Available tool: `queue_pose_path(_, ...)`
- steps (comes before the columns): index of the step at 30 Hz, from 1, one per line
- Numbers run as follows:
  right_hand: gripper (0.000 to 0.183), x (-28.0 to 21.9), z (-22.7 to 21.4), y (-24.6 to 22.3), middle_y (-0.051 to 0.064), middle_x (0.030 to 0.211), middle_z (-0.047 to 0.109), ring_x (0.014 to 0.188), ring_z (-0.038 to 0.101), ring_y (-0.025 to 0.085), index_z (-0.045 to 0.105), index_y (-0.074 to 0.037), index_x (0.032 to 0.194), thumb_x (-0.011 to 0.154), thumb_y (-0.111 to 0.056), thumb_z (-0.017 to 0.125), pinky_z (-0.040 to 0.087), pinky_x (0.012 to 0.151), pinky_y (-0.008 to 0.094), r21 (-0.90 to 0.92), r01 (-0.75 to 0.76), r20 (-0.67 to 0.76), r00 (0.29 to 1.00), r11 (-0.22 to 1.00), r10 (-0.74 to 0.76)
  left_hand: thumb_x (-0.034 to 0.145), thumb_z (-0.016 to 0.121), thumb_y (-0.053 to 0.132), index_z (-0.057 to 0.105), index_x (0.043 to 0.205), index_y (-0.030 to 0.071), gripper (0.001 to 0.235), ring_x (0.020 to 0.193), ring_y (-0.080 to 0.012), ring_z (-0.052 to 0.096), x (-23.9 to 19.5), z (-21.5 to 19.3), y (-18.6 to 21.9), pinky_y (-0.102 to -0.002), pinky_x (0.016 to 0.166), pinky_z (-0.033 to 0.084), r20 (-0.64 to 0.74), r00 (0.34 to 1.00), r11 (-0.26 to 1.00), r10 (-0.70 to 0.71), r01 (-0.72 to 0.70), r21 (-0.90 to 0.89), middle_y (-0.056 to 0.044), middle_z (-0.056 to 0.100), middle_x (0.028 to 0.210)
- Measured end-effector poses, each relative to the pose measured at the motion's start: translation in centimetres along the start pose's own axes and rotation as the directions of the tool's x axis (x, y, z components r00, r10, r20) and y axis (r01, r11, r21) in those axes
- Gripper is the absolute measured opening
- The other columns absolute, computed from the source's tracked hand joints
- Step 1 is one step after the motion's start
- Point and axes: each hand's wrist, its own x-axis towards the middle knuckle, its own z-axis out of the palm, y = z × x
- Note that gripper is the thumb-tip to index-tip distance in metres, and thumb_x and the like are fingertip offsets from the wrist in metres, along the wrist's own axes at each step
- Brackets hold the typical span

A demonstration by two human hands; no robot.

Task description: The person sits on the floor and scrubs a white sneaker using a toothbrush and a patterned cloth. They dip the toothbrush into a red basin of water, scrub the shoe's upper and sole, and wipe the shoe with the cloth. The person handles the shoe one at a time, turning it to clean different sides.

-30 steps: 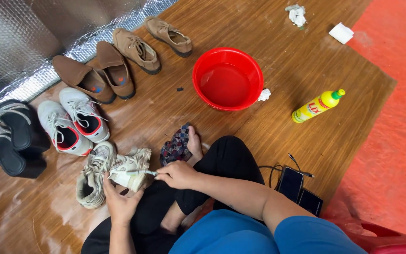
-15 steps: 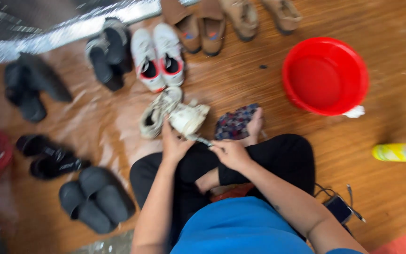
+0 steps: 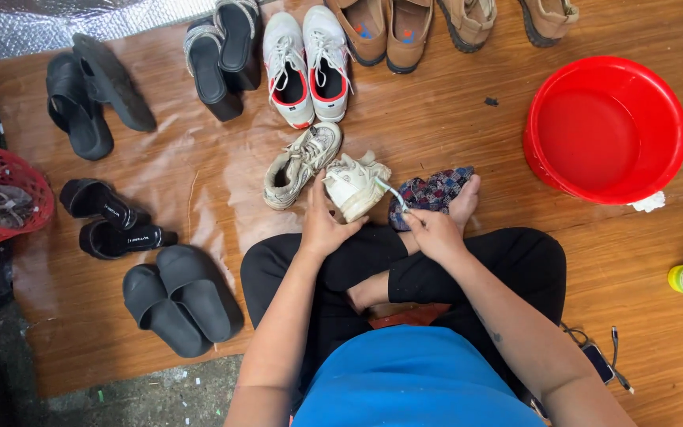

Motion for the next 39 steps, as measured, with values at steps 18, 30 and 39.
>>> queue_pose_path(18, 0.026, 2.2, 1.5, 4.5, 0.018, 0.098, 0.078, 0.097, 0.073, 0.037, 0.079, -0.011, 0.117, 0.096, -0.025, 0.073, 0.059, 0.083, 0.042, -0.008, 0.366, -0.120, 0.923, 0.930, -0.365, 0.065, 0.096, 0.027, 0.015, 0.160, 0.008, 0.126, 0.141, -0.0541, 0.036, 0.3, 0.0, -0.3, -0.056, 0.104, 0.054, -0.021, 1.000, 0.999, -0.017, 0.016, -0.038, -0.031, 0.032, 0.152)
queue_pose_path(30, 0.027, 3.0, 2.4, 5.1, 0.013, 0.102, 0.078, 0.100, 0.073, 0.033, 0.079, -0.016, 0.120, 0.098, -0.030, 0.070, 0.059, 0.087, 0.040, -0.018, 0.327, -0.112, 0.938, 0.945, -0.327, 0.063, 0.097, 0.029, 0.017, 0.160, 0.011, 0.127, 0.141, -0.0541, 0.036, 0.4, 0.2, -1.1, -0.055, 0.104, 0.055, 0.012, 1.000, 1.000, 0.009, -0.009, -0.006, -0.029, 0.034, 0.150)
queue_pose_path(39, 0.032, 5.9, 2.5, 7.4, 0.016, 0.104, 0.078, 0.108, 0.071, 0.036, 0.079, -0.020, 0.118, 0.099, -0.038, 0.061, 0.056, 0.096, 0.046, -0.196, -0.001, -0.019, 1.000, 0.981, -0.002, 0.063, 0.096, 0.026, 0.021, 0.159, 0.016, 0.123, 0.141, -0.0532, 0.037, -0.5, 0.7, 0.5, -0.055, 0.105, 0.054, 0.070, 0.997, 0.998, 0.041, -0.045, 0.048, -0.026, 0.037, 0.150)
